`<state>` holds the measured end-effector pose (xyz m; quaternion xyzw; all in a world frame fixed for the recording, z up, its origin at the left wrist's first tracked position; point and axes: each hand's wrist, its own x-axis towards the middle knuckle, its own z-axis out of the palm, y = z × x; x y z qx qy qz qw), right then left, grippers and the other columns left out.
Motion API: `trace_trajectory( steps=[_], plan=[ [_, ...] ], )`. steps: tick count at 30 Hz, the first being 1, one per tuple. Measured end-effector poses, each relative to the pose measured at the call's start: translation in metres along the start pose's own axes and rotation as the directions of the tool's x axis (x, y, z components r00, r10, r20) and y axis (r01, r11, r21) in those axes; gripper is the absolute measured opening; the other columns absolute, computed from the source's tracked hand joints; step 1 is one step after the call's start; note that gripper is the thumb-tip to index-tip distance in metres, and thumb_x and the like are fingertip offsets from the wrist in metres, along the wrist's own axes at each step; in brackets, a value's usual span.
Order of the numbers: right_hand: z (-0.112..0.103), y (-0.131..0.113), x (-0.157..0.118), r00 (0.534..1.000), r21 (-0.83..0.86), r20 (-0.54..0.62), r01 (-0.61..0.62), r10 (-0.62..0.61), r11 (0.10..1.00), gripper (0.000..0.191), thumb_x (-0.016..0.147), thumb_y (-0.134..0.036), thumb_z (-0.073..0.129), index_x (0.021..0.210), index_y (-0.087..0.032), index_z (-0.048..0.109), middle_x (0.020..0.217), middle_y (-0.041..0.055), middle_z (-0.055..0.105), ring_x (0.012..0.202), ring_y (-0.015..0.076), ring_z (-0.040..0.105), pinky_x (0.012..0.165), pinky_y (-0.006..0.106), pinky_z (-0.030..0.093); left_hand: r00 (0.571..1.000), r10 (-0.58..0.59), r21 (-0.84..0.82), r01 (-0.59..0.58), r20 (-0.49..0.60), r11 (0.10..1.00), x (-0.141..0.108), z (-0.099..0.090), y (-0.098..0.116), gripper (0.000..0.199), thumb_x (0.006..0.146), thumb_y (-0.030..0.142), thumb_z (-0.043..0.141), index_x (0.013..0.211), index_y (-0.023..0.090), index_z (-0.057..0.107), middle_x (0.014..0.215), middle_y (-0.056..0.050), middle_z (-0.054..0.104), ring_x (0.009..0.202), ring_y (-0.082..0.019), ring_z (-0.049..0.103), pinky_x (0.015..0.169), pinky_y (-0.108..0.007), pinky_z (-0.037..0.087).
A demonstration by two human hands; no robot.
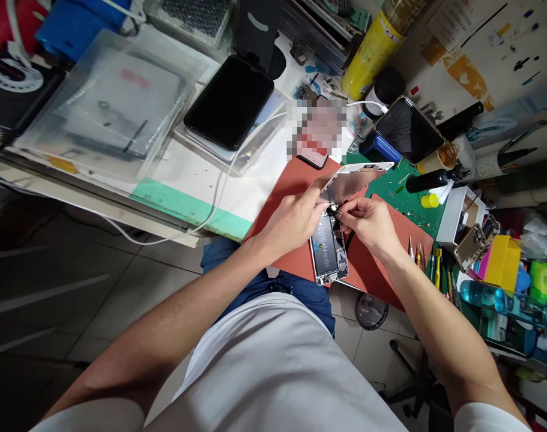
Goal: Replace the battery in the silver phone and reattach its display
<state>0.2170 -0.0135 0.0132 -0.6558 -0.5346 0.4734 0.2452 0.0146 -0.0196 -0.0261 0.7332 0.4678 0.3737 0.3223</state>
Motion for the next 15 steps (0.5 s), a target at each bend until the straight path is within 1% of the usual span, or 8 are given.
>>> trace_trajectory(
  steps=[3,6,11,15],
  plan=[
    [0.0000,-0.0005,-0.0007,1.000,0.034,0.015,0.009,-0.010,0.999,0.021,0.071,-0.037,0.080,0.073,-0.019,0.068,0.066,0.0009,0.066,0.056,0.0147,0.063,0.057,0.030,0.055,1.000,0.006,0.012,-0.006,-0.012,1.000,0.0000,0.0004,-0.0006,0.034,0.103,0.021,0.055,0.136,0.016,0.054,0.096,-0.004,0.077,0.090,-0.023,0.077,0.078,-0.031,0.054],
    [0.0007,0.0002,-0.0007,1.000,0.066,0.004,0.008,-0.008,0.998,0.022,0.069,-0.036,0.081,0.073,-0.019,0.067,0.067,0.0003,0.066,0.056,0.0138,0.062,0.056,0.029,0.053,1.000,0.013,0.017,-0.013,-0.006,1.000,0.0006,0.0003,-0.0001,0.035,0.103,0.021,0.054,0.138,0.017,0.053,0.095,-0.004,0.077,0.089,-0.023,0.077,0.078,-0.031,0.054],
    [0.0023,0.0007,0.0010,1.000,0.021,-0.007,0.019,-0.019,1.000,0.021,0.068,-0.034,0.081,0.070,-0.020,0.067,0.063,-0.0008,0.064,0.054,0.0138,0.060,0.053,0.028,0.051,1.000,0.018,-0.022,-0.018,-0.005,1.000,0.0011,0.0006,0.0002,0.031,0.103,0.021,0.053,0.134,0.018,0.055,0.096,-0.004,0.077,0.092,-0.023,0.077,0.080,-0.031,0.054],
    [0.0024,-0.0008,0.0008,1.000,0.032,-0.004,0.011,-0.011,0.999,0.023,0.066,-0.035,0.083,0.069,-0.020,0.066,0.064,-0.0010,0.064,0.054,0.0141,0.061,0.053,0.029,0.051,1.000,0.021,0.002,-0.021,-0.008,1.000,0.0006,0.0009,-0.0004,0.035,0.104,0.022,0.054,0.138,0.017,0.053,0.095,-0.004,0.077,0.090,-0.025,0.077,0.078,-0.032,0.054]
  ],
)
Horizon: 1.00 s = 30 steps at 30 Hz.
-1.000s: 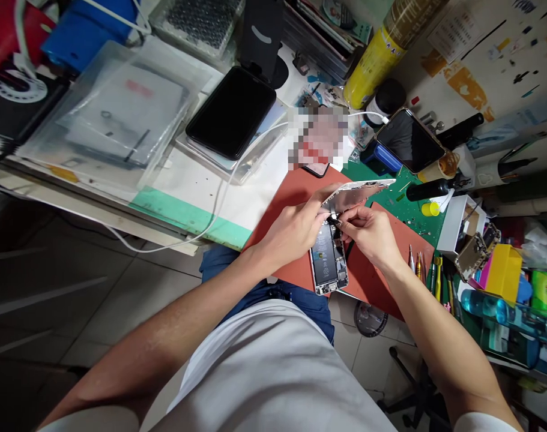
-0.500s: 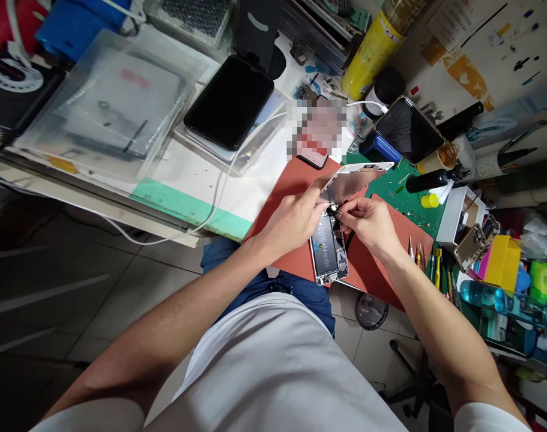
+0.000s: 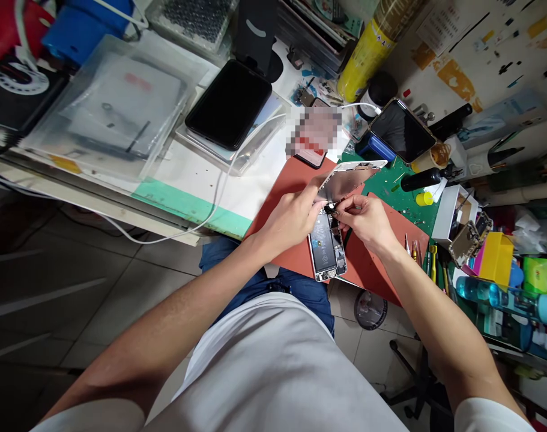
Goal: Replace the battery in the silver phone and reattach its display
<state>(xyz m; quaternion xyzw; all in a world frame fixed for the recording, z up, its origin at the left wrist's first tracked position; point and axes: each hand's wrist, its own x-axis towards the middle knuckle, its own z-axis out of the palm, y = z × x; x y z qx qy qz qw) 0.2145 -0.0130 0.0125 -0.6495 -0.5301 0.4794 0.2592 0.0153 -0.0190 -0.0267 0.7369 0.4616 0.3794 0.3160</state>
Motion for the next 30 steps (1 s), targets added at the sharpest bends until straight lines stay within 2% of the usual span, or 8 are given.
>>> trace_trajectory(
  steps=[6,12,30],
  plan=[
    [0.0016,0.0004,-0.0007,1.000,-0.026,-0.022,-0.010,0.009,1.000,0.033,0.063,-0.043,0.090,0.070,-0.020,0.066,0.062,-0.0014,0.063,0.053,0.0139,0.059,0.051,0.029,0.048,1.000,-0.012,0.019,0.012,0.015,1.000,-0.0008,0.0008,-0.0016,0.031,0.104,0.023,0.054,0.135,0.016,0.055,0.099,-0.005,0.078,0.094,-0.026,0.077,0.080,-0.032,0.054],
    [0.0006,0.0040,0.0013,1.000,-0.036,-0.015,-0.008,0.007,0.999,0.027,0.066,-0.038,0.086,0.071,-0.021,0.066,0.060,-0.0012,0.063,0.053,0.0147,0.059,0.053,0.030,0.048,1.000,0.006,0.002,-0.006,-0.005,1.000,-0.0006,0.0029,-0.0036,0.029,0.104,0.021,0.055,0.133,0.017,0.055,0.096,-0.004,0.077,0.092,-0.023,0.077,0.079,-0.030,0.055],
    [-0.0006,0.0084,-0.0007,1.000,0.014,-0.017,0.008,-0.007,1.000,0.021,0.069,-0.035,0.082,0.069,-0.021,0.066,0.061,-0.0001,0.066,0.055,0.0153,0.061,0.056,0.031,0.050,1.000,-0.001,0.004,0.001,-0.016,1.000,-0.0008,0.0012,-0.0015,0.032,0.103,0.018,0.057,0.135,0.016,0.055,0.096,-0.004,0.078,0.092,-0.023,0.078,0.079,-0.030,0.055]
  ],
)
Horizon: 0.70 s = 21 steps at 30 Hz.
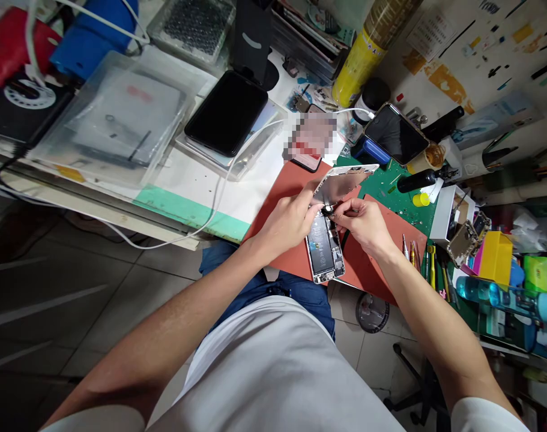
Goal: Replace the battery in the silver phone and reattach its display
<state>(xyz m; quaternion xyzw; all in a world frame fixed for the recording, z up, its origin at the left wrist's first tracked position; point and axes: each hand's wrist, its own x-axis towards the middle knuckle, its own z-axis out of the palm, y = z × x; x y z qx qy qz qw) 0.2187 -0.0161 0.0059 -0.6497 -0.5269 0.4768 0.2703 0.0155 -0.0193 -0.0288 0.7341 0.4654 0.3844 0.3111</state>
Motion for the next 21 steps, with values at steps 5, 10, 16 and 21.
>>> trace_trajectory(
  steps=[5,10,16,21],
  plan=[
    [0.000,0.002,-0.002,1.000,0.006,-0.022,0.006,-0.006,1.000,0.019,0.071,-0.033,0.082,0.070,-0.021,0.067,0.060,0.0000,0.066,0.055,0.0154,0.061,0.058,0.032,0.050,1.000,0.007,0.010,-0.007,0.001,1.000,0.000,0.000,0.001,0.034,0.103,0.021,0.056,0.137,0.017,0.055,0.097,-0.004,0.078,0.092,-0.024,0.078,0.079,-0.031,0.055],
    [-0.004,0.000,-0.008,1.000,0.088,0.019,-0.016,0.014,0.996,0.027,0.070,-0.041,0.086,0.080,-0.020,0.072,0.072,0.0017,0.070,0.062,0.0165,0.064,0.061,0.033,0.051,1.000,-0.013,0.020,0.013,0.012,1.000,0.000,0.000,0.000,0.035,0.103,0.020,0.055,0.139,0.018,0.054,0.099,-0.005,0.079,0.093,-0.023,0.078,0.079,-0.031,0.055],
    [-0.006,-0.004,-0.013,0.997,0.148,0.058,-0.056,0.048,0.987,0.031,0.072,-0.047,0.087,0.081,-0.019,0.076,0.072,0.0013,0.068,0.063,0.0144,0.056,0.062,0.032,0.046,1.000,-0.021,0.045,0.020,0.016,0.999,-0.001,0.000,-0.001,0.030,0.105,0.023,0.055,0.134,0.018,0.058,0.103,-0.005,0.080,0.096,-0.024,0.078,0.080,-0.032,0.056],
    [-0.005,-0.007,-0.013,0.996,0.162,0.046,-0.084,0.078,0.983,0.020,0.074,-0.038,0.082,0.080,-0.020,0.076,0.070,0.0000,0.066,0.061,0.0130,0.053,0.060,0.031,0.040,1.000,-0.019,0.029,0.018,0.023,0.999,-0.001,-0.001,0.000,0.027,0.105,0.023,0.054,0.131,0.018,0.058,0.101,-0.004,0.080,0.095,-0.022,0.078,0.079,-0.030,0.056]
  ],
)
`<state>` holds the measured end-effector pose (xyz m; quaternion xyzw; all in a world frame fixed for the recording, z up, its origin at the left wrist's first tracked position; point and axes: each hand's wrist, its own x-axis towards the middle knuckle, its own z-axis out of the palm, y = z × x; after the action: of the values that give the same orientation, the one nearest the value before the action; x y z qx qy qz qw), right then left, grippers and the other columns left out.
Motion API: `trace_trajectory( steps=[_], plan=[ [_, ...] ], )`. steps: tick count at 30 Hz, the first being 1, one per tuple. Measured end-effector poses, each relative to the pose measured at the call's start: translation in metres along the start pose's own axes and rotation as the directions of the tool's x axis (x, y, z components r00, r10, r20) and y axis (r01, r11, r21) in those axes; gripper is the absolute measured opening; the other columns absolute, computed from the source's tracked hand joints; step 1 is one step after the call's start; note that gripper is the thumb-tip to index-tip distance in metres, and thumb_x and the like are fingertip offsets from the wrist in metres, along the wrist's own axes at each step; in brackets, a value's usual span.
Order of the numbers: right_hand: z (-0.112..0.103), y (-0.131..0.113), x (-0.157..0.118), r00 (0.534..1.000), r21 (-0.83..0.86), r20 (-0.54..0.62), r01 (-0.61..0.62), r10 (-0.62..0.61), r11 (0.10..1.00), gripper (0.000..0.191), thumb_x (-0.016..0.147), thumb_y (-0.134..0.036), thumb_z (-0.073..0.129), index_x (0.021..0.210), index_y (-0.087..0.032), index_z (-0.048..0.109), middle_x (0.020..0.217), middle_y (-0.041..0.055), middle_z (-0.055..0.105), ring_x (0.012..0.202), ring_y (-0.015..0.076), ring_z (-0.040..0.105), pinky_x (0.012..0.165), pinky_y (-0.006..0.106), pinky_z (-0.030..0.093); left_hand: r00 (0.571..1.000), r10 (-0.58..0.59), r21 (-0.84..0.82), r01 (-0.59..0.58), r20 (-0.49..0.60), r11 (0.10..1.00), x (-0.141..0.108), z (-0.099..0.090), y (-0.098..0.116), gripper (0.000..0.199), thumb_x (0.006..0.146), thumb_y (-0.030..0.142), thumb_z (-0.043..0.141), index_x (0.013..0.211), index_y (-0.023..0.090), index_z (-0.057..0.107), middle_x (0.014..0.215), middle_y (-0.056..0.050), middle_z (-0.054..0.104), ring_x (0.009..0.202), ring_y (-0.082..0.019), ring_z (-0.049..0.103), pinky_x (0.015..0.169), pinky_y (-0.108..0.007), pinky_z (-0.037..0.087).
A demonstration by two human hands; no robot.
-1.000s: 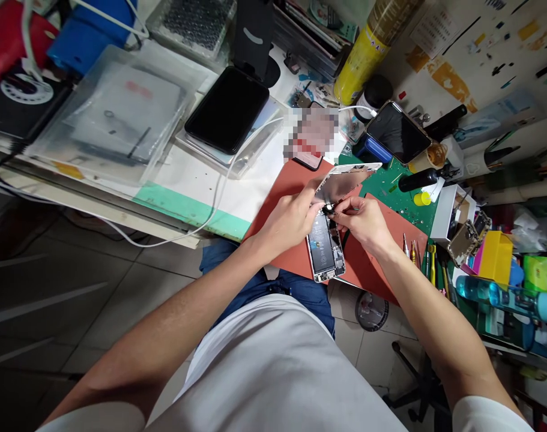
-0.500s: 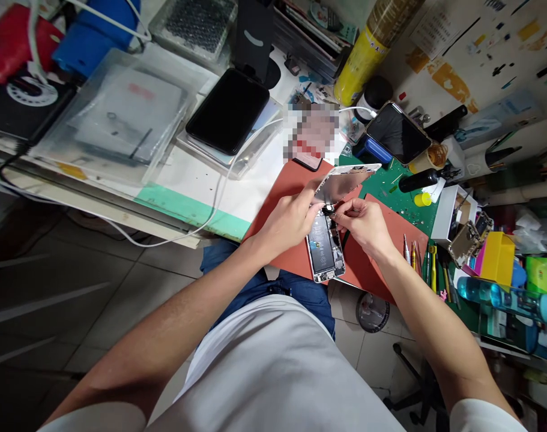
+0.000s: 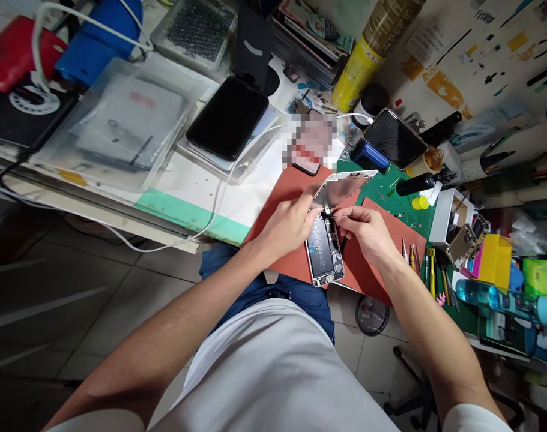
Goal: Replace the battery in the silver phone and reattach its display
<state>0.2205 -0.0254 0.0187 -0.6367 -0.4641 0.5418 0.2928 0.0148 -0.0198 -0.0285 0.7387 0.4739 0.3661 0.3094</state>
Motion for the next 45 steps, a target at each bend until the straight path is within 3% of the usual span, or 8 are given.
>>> trace_trajectory(
  steps=[6,16,21,32,41,45],
  plan=[
    [0.001,-0.001,-0.001,1.000,-0.011,-0.001,-0.007,0.007,1.000,0.017,0.074,-0.036,0.079,0.077,-0.020,0.075,0.070,0.0000,0.065,0.062,0.0130,0.052,0.060,0.030,0.038,1.000,0.011,-0.013,-0.012,-0.002,1.000,0.000,0.000,0.000,0.026,0.104,0.022,0.054,0.130,0.018,0.058,0.099,-0.005,0.079,0.091,-0.023,0.078,0.074,-0.030,0.054],
    [0.002,-0.003,-0.001,1.000,-0.033,-0.011,-0.029,0.028,0.999,0.025,0.074,-0.042,0.083,0.082,-0.019,0.076,0.064,-0.0014,0.061,0.059,0.0126,0.049,0.057,0.029,0.034,0.999,-0.026,-0.025,0.027,0.026,0.999,0.000,0.000,0.002,0.031,0.105,0.023,0.053,0.135,0.018,0.057,0.101,-0.005,0.079,0.093,-0.024,0.078,0.080,-0.031,0.055],
    [0.003,-0.003,0.001,0.999,-0.028,-0.022,-0.047,0.046,0.998,0.019,0.073,-0.036,0.080,0.080,-0.019,0.076,0.067,-0.0008,0.063,0.060,0.0126,0.051,0.056,0.029,0.032,1.000,0.022,-0.007,-0.022,0.009,1.000,-0.001,0.001,-0.001,0.038,0.105,0.021,0.053,0.143,0.018,0.051,0.099,-0.005,0.078,0.092,-0.023,0.078,0.078,-0.031,0.056],
    [0.008,-0.003,0.003,0.999,-0.039,-0.024,-0.036,0.035,0.999,0.030,0.068,-0.045,0.087,0.079,-0.020,0.075,0.066,-0.0025,0.061,0.057,0.0117,0.049,0.058,0.029,0.039,0.999,-0.005,0.033,0.003,0.045,0.999,-0.001,0.000,0.001,0.038,0.107,0.024,0.050,0.144,0.016,0.051,0.102,-0.007,0.079,0.096,-0.025,0.078,0.082,-0.032,0.056],
    [0.009,0.005,0.003,0.998,-0.135,-0.034,0.049,-0.054,0.990,0.033,0.074,-0.051,0.083,0.079,-0.020,0.073,0.071,0.0004,0.065,0.062,0.0141,0.052,0.061,0.030,0.042,0.998,0.052,0.079,-0.055,0.038,0.995,-0.002,-0.001,0.003,0.040,0.108,0.025,0.045,0.148,0.019,0.050,0.102,-0.006,0.079,0.089,-0.024,0.079,0.073,-0.031,0.056],
    [0.009,0.010,0.002,0.993,-0.211,-0.041,0.103,-0.114,0.972,0.031,0.082,-0.051,0.078,0.079,-0.021,0.072,0.080,0.0038,0.070,0.072,0.0182,0.059,0.068,0.032,0.047,0.995,0.092,0.107,-0.095,0.035,0.990,-0.002,-0.001,0.005,0.042,0.110,0.025,0.040,0.151,0.020,0.049,0.107,-0.008,0.079,0.098,-0.023,0.080,0.073,-0.030,0.057]
  ],
)
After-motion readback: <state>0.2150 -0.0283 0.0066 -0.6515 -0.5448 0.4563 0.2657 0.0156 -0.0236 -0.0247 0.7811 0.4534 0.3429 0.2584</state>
